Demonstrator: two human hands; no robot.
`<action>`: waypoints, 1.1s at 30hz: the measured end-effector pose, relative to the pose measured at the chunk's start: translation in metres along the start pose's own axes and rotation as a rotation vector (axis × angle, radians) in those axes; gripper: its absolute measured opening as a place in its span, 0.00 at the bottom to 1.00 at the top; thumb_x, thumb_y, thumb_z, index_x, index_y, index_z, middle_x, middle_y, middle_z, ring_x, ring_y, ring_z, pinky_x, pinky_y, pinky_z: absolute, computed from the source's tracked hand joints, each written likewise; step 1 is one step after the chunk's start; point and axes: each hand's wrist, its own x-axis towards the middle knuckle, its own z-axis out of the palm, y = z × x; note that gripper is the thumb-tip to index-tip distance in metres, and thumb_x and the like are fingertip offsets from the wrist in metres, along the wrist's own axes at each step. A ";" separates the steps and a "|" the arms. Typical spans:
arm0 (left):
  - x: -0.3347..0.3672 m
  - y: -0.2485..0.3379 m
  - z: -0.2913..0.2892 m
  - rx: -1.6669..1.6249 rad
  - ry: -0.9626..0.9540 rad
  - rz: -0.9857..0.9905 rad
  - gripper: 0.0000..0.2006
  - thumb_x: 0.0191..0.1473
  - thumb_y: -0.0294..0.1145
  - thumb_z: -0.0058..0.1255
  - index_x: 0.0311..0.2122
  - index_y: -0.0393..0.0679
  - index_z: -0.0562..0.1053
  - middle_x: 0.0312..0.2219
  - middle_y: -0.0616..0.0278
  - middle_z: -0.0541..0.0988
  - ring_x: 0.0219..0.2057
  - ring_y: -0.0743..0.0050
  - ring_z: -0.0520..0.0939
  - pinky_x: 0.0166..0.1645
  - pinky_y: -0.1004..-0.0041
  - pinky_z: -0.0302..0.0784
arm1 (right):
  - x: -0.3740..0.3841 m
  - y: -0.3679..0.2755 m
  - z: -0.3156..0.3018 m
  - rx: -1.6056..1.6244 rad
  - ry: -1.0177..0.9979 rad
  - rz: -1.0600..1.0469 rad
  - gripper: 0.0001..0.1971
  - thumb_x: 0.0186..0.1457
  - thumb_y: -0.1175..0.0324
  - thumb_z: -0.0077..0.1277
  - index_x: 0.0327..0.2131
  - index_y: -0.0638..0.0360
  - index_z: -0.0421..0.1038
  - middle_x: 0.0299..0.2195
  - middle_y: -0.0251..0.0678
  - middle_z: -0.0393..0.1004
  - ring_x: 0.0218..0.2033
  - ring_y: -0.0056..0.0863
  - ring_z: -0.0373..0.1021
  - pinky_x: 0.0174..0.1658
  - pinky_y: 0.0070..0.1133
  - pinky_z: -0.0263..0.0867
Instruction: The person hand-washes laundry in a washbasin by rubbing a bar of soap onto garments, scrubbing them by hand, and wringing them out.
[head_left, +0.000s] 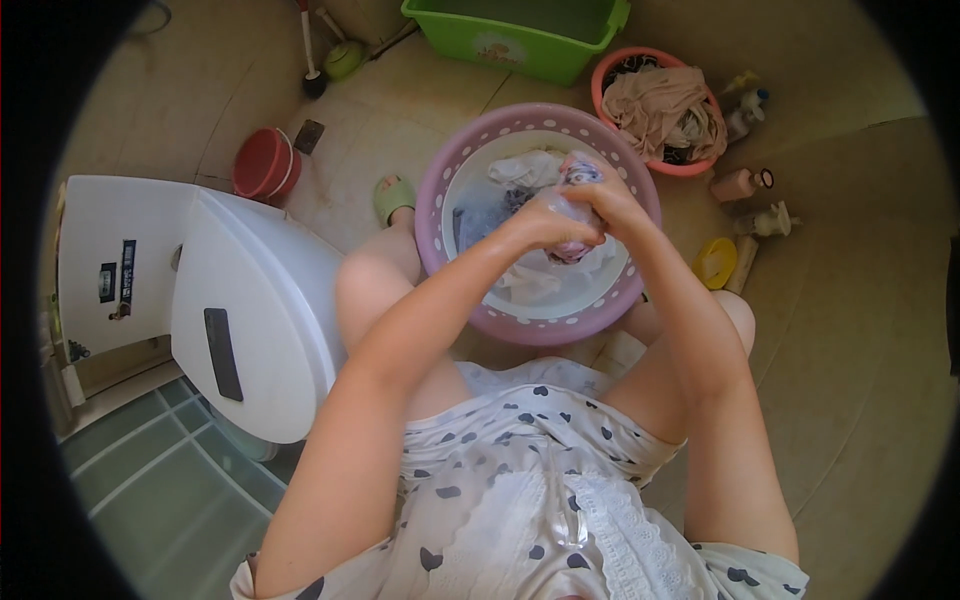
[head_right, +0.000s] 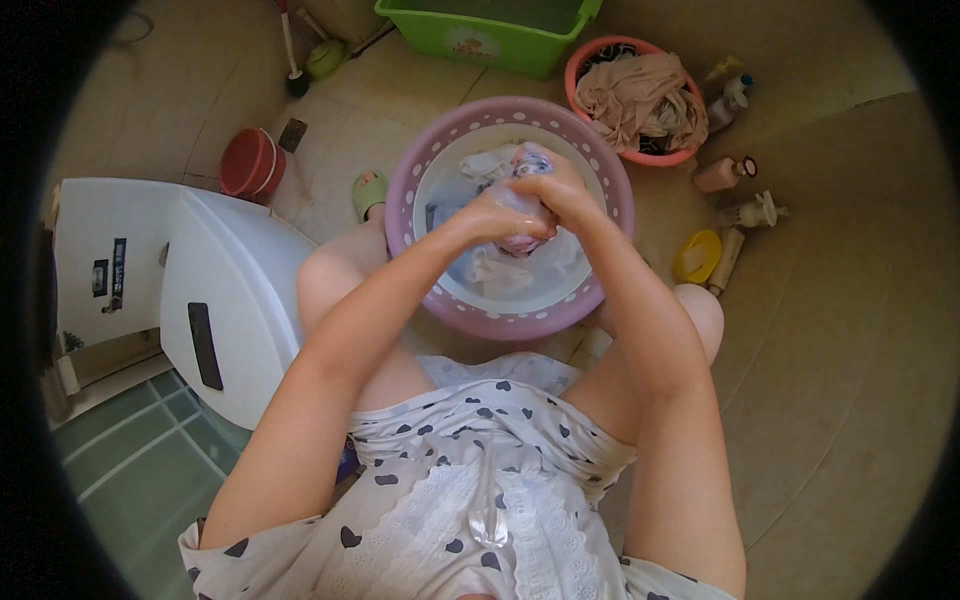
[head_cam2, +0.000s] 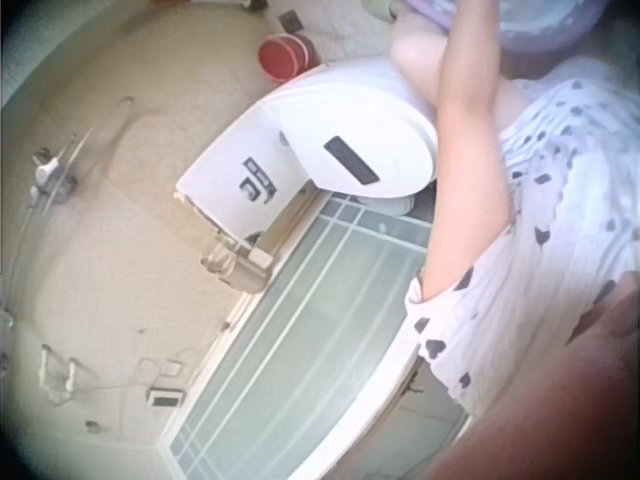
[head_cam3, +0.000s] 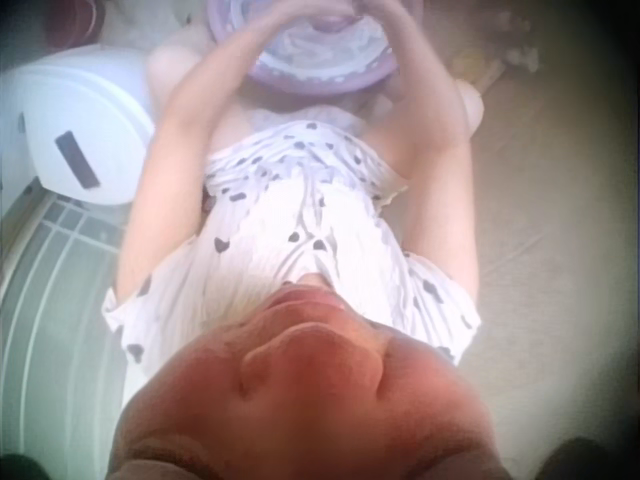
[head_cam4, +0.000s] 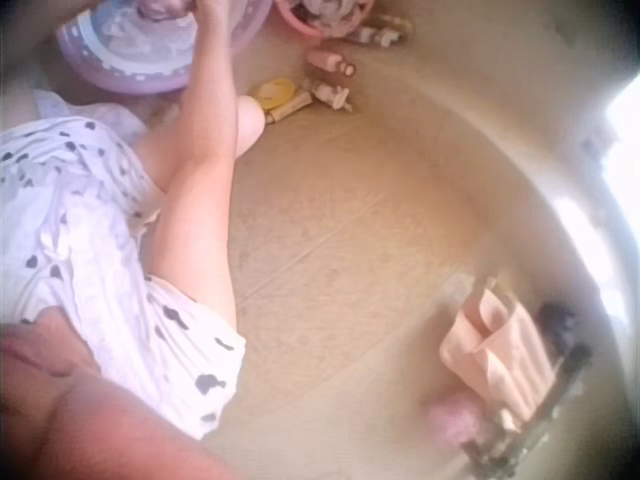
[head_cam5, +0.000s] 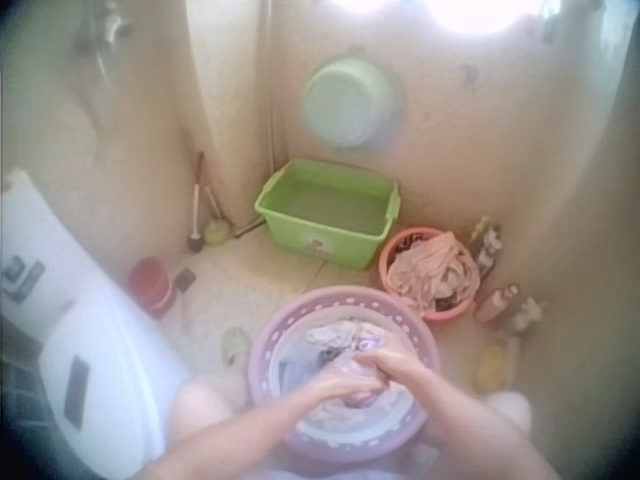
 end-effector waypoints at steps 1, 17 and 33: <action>0.008 -0.014 0.005 0.142 0.093 -0.015 0.34 0.25 0.48 0.64 0.41 0.39 0.70 0.38 0.56 0.74 0.38 0.71 0.74 0.44 0.74 0.67 | 0.004 0.009 0.003 -0.163 0.130 -0.019 0.14 0.33 0.71 0.56 0.30 0.58 0.69 0.27 0.35 0.70 0.28 0.25 0.67 0.33 0.21 0.63; -0.017 0.018 0.018 -1.029 0.295 0.035 0.30 0.49 0.57 0.41 0.50 0.44 0.63 0.47 0.57 0.66 0.47 0.63 0.68 0.52 0.56 0.60 | -0.008 -0.039 0.019 0.647 0.389 -0.269 0.09 0.41 0.71 0.58 0.26 0.60 0.67 0.22 0.29 0.69 0.23 0.17 0.65 0.27 0.16 0.61; -0.032 0.061 0.026 -0.307 0.855 0.827 0.27 0.35 0.19 0.53 0.45 0.39 0.58 0.43 0.55 0.66 0.43 0.68 0.68 0.50 0.71 0.63 | -0.031 -0.046 0.014 0.823 0.183 -0.172 0.06 0.50 0.66 0.50 0.26 0.56 0.66 0.24 0.26 0.66 0.26 0.15 0.64 0.30 0.16 0.60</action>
